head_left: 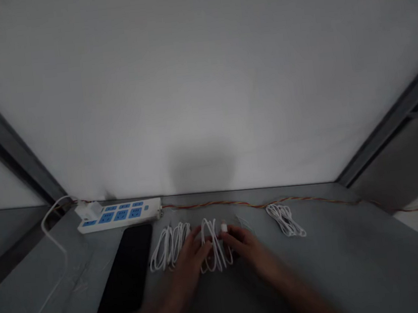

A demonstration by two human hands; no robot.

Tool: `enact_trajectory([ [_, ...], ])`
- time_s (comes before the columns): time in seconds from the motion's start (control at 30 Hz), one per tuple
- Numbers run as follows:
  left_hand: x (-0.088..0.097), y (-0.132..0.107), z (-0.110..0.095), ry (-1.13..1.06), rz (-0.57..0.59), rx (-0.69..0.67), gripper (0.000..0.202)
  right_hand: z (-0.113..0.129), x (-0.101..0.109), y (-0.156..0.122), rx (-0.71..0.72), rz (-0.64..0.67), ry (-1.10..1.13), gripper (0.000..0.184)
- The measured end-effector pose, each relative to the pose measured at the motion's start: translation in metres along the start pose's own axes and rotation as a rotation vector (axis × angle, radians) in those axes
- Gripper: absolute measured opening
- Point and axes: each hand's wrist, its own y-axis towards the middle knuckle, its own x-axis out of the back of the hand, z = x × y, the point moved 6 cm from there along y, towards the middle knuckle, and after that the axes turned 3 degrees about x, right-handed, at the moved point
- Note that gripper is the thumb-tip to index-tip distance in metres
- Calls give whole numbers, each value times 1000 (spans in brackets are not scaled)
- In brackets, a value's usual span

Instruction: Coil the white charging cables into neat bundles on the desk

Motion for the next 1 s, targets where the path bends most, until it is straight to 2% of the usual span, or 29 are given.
enact_trajectory([
  [0.1, 5, -3, -4, 324, -71, -118, 37, -5, 13, 3, 5, -65, -143, 43],
  [0.2, -6, -11, -10, 673, -24, -303, 34, -10, 28, 7, 29, -145, -298, 46],
  [0.3, -18, -18, -11, 1004, 15, -425, 28, -13, 34, 9, 48, -157, -396, 46],
  [0.4, -23, -20, -9, 1204, 24, -412, 23, -10, 39, 9, 75, -200, -472, 44],
  [0.5, -22, -19, -10, 1307, -20, -370, 27, 2, 51, 7, 109, -294, -501, 46],
  [0.57, -20, -19, -12, 1385, -48, -348, 33, 11, 62, 4, 124, -383, -376, 46],
  [0.67, -20, -19, -16, 1488, -61, -349, 38, 25, 79, -3, 180, -553, -5, 40],
  [0.73, -22, -20, -19, 1534, -45, -381, 36, 34, 86, -8, 244, -617, 225, 34],
  [0.87, -22, -18, -20, 1584, -47, -400, 36, 48, 100, -16, 359, -605, 476, 26],
  [1.0, -7, -11, -27, 1479, -138, -371, 40, 53, 115, -18, 416, -507, 608, 23],
])
